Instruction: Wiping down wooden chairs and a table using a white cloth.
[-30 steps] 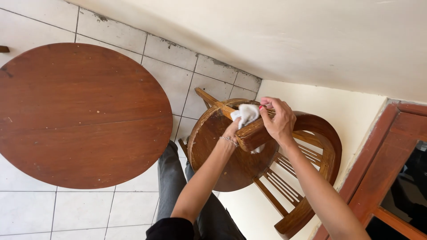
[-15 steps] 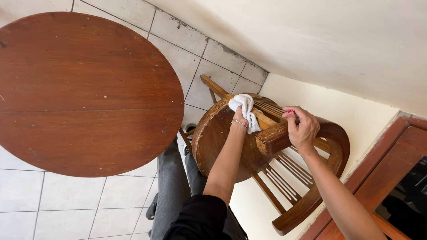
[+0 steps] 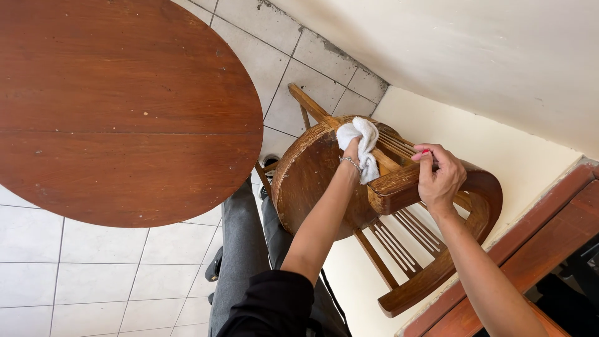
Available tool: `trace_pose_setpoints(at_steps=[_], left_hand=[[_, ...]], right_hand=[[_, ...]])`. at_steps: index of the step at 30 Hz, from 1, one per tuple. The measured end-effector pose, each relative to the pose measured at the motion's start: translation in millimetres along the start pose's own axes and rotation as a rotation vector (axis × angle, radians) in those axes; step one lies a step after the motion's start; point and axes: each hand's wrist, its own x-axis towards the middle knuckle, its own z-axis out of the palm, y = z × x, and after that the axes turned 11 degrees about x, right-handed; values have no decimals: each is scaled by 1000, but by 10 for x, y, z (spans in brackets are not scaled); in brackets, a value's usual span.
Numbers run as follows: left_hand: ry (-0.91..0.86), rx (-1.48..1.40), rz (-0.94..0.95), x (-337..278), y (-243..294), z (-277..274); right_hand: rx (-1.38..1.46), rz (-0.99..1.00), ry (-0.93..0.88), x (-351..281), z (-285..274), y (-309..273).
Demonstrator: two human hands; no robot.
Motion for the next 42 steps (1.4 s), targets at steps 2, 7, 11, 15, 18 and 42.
trace_pose_setpoints(at_steps=[2, 7, 11, 15, 18, 42], left_hand=[[-13, -59, 36, 56, 82, -46], [119, -47, 20, -751, 22, 356], [10, -116, 26, -472, -314, 181], [-101, -198, -95, 84, 30, -39], [-64, -260, -8, 743, 155, -415], [137, 2118, 183, -1997, 1099, 901]], right_hand=[[3, -3, 4, 18, 8, 18], [14, 22, 1, 12, 26, 75], [38, 21, -5, -58, 15, 65], [48, 8, 0, 27, 6, 24], [53, 2, -8, 4, 17, 18], [39, 3, -57, -35, -20, 82]])
